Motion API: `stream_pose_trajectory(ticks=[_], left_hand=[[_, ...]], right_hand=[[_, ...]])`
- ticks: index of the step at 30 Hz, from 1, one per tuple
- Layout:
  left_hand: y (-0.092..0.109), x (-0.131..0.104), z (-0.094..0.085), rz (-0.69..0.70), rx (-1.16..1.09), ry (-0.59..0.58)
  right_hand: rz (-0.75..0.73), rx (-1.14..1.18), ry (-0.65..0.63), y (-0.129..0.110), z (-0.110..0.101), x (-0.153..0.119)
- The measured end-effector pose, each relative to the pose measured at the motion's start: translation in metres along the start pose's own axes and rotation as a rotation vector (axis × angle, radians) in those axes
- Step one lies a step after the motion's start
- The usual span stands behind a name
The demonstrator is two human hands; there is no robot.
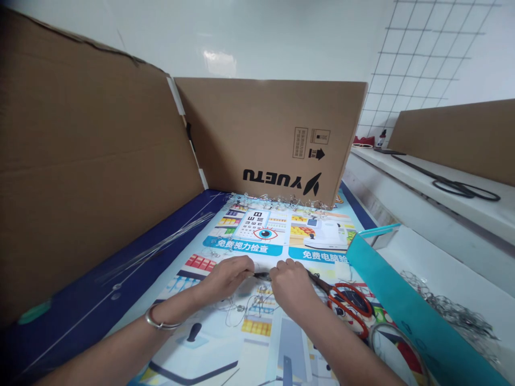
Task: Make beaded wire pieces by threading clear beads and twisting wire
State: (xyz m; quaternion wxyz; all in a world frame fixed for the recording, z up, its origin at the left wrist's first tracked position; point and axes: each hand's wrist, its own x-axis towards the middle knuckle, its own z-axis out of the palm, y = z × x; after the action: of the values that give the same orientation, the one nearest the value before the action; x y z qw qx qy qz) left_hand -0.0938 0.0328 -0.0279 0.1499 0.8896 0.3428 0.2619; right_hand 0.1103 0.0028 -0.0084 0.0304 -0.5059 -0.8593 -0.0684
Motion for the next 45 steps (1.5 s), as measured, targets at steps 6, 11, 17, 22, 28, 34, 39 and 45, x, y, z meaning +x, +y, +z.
stream_pose_trajectory(ticks=[6, 11, 17, 22, 28, 34, 39, 45], left_hand=[[-0.003, 0.001, -0.002, -0.05, -0.08, 0.035], [-0.006, 0.003, -0.001, -0.093, -0.179, 0.096], [-0.004, 0.005, -0.003, -0.195, -0.306, 0.12], [-0.004, 0.005, -0.002, -0.232, -0.373, 0.124], [-0.003, 0.005, -0.002, -0.221, -0.311, 0.144], [0.0, 0.007, -0.004, -0.227, -0.201, 0.189], [0.0, 0.007, 0.001, -0.274, -0.176, 0.157], [-0.001, 0.005, 0.008, -0.357, -0.224, 0.141]], right_hand=[[0.008, 0.001, 0.053, 0.003, -0.003, 0.0], [-0.036, 0.011, 0.139, 0.004, -0.003, -0.001], [-0.038, 0.058, 0.3, 0.006, 0.001, -0.002], [0.013, 0.221, 0.413, 0.008, 0.008, -0.001], [0.102, 0.483, 0.431, 0.009, 0.013, 0.002], [0.298, 0.737, 0.247, 0.002, 0.009, 0.003], [0.375, 0.834, 0.167, -0.006, 0.012, 0.003], [0.374, 0.864, 0.158, -0.009, 0.012, 0.004]])
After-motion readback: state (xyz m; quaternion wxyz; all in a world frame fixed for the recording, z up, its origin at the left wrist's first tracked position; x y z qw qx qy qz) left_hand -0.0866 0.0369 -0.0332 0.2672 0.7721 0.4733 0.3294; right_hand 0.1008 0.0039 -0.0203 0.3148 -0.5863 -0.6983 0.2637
